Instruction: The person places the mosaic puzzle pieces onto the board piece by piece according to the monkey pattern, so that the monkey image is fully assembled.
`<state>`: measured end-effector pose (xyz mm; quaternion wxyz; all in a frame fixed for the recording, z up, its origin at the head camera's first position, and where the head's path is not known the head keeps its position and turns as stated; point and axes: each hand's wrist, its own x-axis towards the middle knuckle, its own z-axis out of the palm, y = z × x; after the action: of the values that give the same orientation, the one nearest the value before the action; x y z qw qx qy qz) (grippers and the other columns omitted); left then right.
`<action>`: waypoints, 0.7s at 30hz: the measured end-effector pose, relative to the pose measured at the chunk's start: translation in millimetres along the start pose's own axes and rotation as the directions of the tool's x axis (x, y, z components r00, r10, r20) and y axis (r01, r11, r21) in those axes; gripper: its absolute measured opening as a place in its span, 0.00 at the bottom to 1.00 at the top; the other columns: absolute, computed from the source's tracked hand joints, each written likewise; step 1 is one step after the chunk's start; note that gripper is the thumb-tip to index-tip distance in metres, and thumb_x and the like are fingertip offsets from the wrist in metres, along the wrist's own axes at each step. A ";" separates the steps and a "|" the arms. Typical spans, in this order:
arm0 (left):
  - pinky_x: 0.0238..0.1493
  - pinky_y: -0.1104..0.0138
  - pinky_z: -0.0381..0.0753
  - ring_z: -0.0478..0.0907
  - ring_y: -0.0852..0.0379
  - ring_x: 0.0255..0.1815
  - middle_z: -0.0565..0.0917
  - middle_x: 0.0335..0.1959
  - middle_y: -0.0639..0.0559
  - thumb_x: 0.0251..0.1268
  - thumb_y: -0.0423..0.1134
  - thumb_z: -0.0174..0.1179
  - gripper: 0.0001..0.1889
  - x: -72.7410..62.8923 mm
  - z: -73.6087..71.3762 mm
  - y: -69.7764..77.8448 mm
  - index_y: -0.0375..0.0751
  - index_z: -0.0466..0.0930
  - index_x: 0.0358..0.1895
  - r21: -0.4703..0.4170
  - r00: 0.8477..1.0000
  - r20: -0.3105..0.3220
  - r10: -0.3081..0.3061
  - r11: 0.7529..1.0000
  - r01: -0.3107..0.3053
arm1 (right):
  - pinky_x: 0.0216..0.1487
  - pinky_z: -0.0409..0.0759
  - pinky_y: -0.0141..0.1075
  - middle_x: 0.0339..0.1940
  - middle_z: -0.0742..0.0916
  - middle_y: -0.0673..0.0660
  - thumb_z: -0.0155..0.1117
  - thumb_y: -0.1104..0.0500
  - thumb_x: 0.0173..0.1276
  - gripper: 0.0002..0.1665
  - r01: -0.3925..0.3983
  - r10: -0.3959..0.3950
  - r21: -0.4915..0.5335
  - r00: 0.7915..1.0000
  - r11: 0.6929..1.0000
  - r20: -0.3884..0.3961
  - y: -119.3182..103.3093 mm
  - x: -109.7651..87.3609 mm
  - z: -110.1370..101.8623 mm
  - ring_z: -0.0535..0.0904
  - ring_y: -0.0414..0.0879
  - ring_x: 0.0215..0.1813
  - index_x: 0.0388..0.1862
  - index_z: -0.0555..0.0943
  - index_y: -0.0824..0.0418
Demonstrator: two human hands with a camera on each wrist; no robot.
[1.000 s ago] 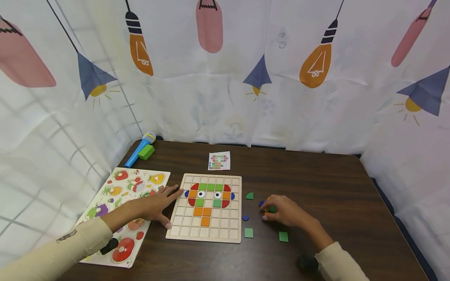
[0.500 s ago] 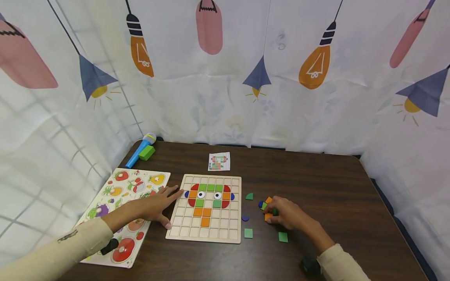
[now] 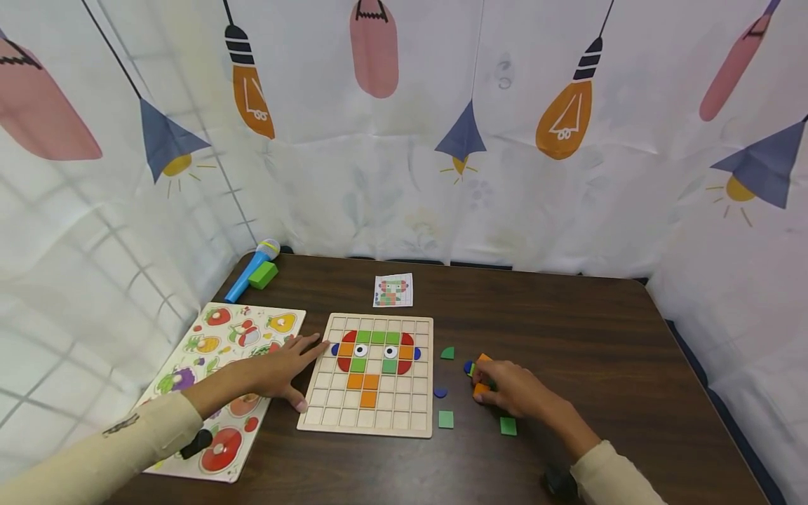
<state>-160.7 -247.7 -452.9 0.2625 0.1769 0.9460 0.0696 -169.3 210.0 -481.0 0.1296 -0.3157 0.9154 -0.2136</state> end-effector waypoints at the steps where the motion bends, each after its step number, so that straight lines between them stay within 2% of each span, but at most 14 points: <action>1: 0.69 0.34 0.63 0.44 0.28 0.80 0.49 0.82 0.38 0.44 0.65 0.74 0.62 -0.2 0.0 0.1 0.48 0.49 0.81 -0.002 1.000 0.000 0.000 1.000 0.000 | 0.35 0.72 0.31 0.35 0.80 0.40 0.71 0.49 0.67 0.12 0.005 -0.005 0.009 1.000 1.000 -0.003 -1.4 0.4 0.4 0.73 0.35 0.35 0.41 0.77 0.49; 6: 0.68 0.34 0.63 0.45 0.27 0.80 0.49 0.81 0.37 0.44 0.65 0.74 0.62 -1.2 0.3 -0.4 0.46 0.49 0.81 -0.005 1.000 -0.009 0.012 1.000 -0.012 | 0.33 0.72 0.29 0.34 0.81 0.39 0.67 0.48 0.71 0.09 0.069 -0.065 0.074 0.996 0.995 -0.056 -13.2 4.5 1.4 0.73 0.32 0.32 0.45 0.79 0.49; 9: 0.69 0.35 0.64 0.45 0.27 0.80 0.49 0.81 0.37 0.45 0.64 0.74 0.62 -2.2 -0.3 -0.1 0.46 0.49 0.81 -0.001 1.000 -0.012 0.018 1.000 -0.018 | 0.33 0.74 0.29 0.35 0.83 0.39 0.65 0.48 0.73 0.09 0.133 -0.122 0.137 0.989 0.982 -0.083 -23.6 8.7 1.4 0.73 0.32 0.32 0.45 0.82 0.50; 11: 0.69 0.35 0.64 0.46 0.27 0.80 0.49 0.81 0.36 0.46 0.64 0.74 0.62 -2.5 -0.6 -0.2 0.45 0.49 0.81 -0.002 1.000 -0.012 0.023 1.000 -0.023 | 0.32 0.74 0.28 0.35 0.83 0.39 0.65 0.47 0.72 0.11 0.149 -0.135 0.185 0.987 0.971 -0.083 -31.8 12.3 2.0 0.73 0.32 0.31 0.44 0.83 0.52; 18: 0.69 0.35 0.64 0.46 0.27 0.80 0.50 0.81 0.36 0.45 0.63 0.75 0.62 -3.2 -1.6 0.6 0.45 0.49 0.81 -0.006 1.000 -0.014 0.023 1.000 -0.023 | 0.26 0.72 0.27 0.30 0.82 0.43 0.68 0.47 0.69 0.18 0.123 -0.108 0.323 0.992 0.938 -0.064 -65.8 28.3 11.1 0.70 0.32 0.25 0.48 0.86 0.59; 21: 0.68 0.35 0.65 0.46 0.27 0.80 0.50 0.81 0.36 0.45 0.63 0.75 0.62 -3.7 -1.4 0.6 0.45 0.49 0.81 -0.007 1.000 -0.015 0.024 1.000 -0.024 | 0.24 0.71 0.27 0.33 0.83 0.44 0.68 0.48 0.70 0.20 0.120 -0.116 0.361 0.993 0.925 -0.033 -80.8 35.9 19.0 0.70 0.33 0.23 0.52 0.85 0.60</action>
<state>-158.4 -248.6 -449.8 0.2551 0.1866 0.9456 0.0777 -147.5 124.0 -463.1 0.1675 -0.3396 0.8403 -0.3879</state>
